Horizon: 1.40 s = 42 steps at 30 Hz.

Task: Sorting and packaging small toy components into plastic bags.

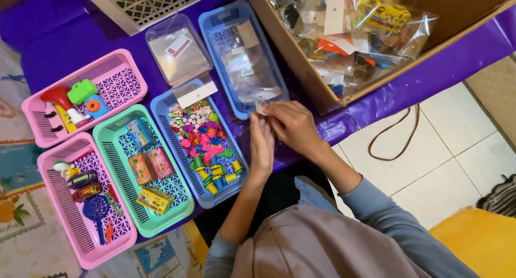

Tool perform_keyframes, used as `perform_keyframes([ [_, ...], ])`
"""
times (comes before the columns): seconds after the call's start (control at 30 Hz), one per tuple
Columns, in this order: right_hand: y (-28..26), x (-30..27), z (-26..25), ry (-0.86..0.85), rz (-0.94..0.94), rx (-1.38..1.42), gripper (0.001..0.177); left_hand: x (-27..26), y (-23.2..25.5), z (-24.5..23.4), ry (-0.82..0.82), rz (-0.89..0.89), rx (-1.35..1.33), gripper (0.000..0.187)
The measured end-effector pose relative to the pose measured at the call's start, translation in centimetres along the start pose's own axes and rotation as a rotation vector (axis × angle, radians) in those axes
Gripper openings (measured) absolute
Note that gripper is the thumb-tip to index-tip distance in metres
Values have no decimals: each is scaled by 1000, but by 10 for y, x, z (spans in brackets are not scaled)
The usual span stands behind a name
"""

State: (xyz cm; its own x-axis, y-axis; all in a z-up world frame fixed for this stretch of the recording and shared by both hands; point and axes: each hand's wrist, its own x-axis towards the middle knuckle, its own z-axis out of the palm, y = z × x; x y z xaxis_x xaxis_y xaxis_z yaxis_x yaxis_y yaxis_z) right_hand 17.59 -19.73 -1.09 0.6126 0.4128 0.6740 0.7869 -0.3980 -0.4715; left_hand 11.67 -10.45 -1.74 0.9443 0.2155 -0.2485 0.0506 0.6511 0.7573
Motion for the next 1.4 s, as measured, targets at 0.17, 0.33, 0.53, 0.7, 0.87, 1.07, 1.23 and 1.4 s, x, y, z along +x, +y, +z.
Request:
perform_keyframes([
  [0.17, -15, 4, -15, -20, -1, -4, 15, 12, -14, -11, -24, 59, -74, 69],
  [0.33, -35, 5, -29, -46, -7, 22, 16, 9, -8, -9, -34, 98, -99, 74],
  [0.53, -47, 4, -49, -155, 8, 165, 14, 5, 4, -6, -43, 83, -104, 80],
  [0.7, -69, 13, -73, -303, 33, 299, 11, 21, -20, -23, -40, 30, -156, 82],
  [0.87, -90, 30, -103, -446, 67, 482, 8, 27, -23, -30, -21, -7, -239, 78],
  [1.07, -96, 33, -127, -592, 15, 721, 9, 28, -17, -34, 6, -26, -306, 74],
  [1.23, -93, 32, -136, -656, -39, 802, 9, 19, -7, -32, -39, -31, -311, 70],
  [1.4, -91, 31, -131, -697, -91, 741, 8, 0, 6, -32, -84, -78, -386, 69],
])
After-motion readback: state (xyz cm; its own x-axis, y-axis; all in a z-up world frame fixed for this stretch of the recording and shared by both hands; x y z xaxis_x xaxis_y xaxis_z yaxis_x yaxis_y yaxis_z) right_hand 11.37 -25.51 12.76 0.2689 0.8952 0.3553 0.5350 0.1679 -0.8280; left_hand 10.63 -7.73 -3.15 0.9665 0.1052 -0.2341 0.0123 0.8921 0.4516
